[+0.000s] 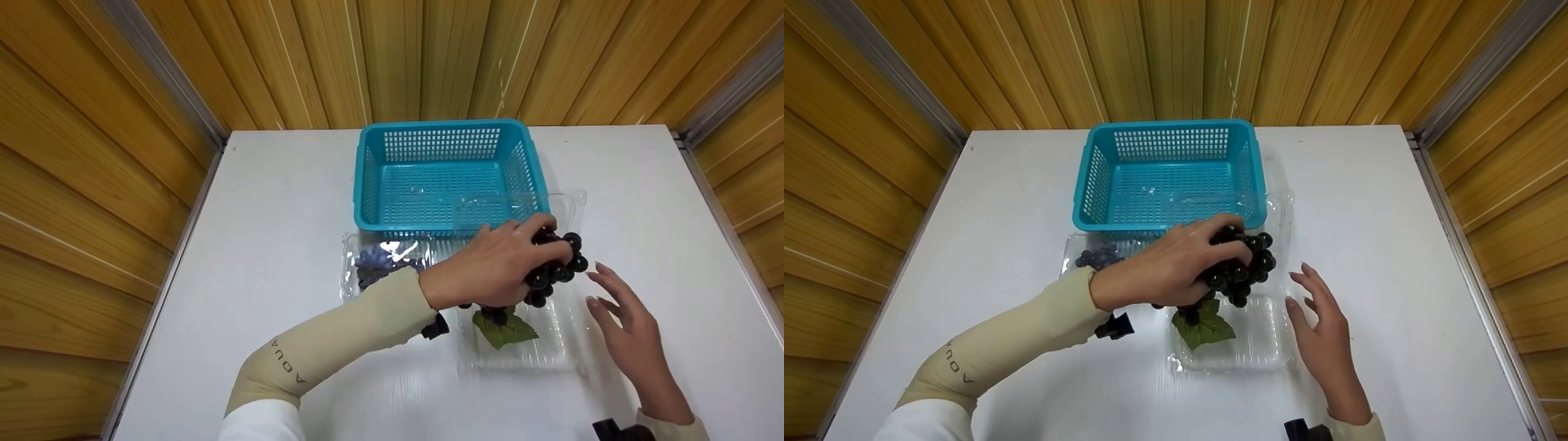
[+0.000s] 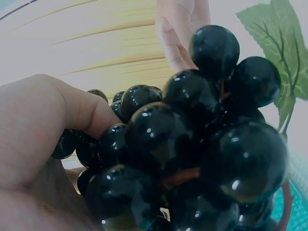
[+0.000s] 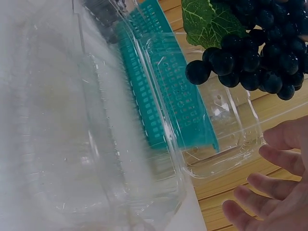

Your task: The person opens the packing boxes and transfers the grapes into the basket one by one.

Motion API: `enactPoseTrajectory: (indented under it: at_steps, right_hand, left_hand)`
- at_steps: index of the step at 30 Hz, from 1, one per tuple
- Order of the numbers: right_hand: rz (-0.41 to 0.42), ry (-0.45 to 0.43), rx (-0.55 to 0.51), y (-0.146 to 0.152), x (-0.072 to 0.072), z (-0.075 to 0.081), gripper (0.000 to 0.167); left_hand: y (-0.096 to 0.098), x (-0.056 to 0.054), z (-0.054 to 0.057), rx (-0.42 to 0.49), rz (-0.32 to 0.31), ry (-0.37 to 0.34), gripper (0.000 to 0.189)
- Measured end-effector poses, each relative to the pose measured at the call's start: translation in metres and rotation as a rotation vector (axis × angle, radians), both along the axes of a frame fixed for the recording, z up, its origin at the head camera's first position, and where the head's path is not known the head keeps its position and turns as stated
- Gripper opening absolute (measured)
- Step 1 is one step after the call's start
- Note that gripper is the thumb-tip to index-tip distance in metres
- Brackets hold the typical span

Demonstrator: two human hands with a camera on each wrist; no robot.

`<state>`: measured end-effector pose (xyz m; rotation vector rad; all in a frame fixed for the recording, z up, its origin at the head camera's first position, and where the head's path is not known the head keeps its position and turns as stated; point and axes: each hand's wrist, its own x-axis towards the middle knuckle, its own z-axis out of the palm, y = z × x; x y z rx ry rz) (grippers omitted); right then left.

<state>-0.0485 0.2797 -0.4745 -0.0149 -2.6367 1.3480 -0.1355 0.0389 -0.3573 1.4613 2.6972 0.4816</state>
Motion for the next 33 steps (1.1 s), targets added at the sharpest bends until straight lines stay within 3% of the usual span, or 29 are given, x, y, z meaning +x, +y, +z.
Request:
enactPoseTrajectory:
  at_steps: [15, 33]
  right_hand:
    - [0.016, 0.040, -0.036, -0.006, -0.006, 0.011, 0.040]
    - [0.045, 0.048, -0.046, -0.016, -0.009, 0.013, 0.040]
  left_hand:
    - [-0.009, 0.001, 0.007, 0.012, 0.021, -0.002, 0.042]
    - [-0.022, 0.000, 0.016, 0.009, 0.073, -0.024, 0.046]
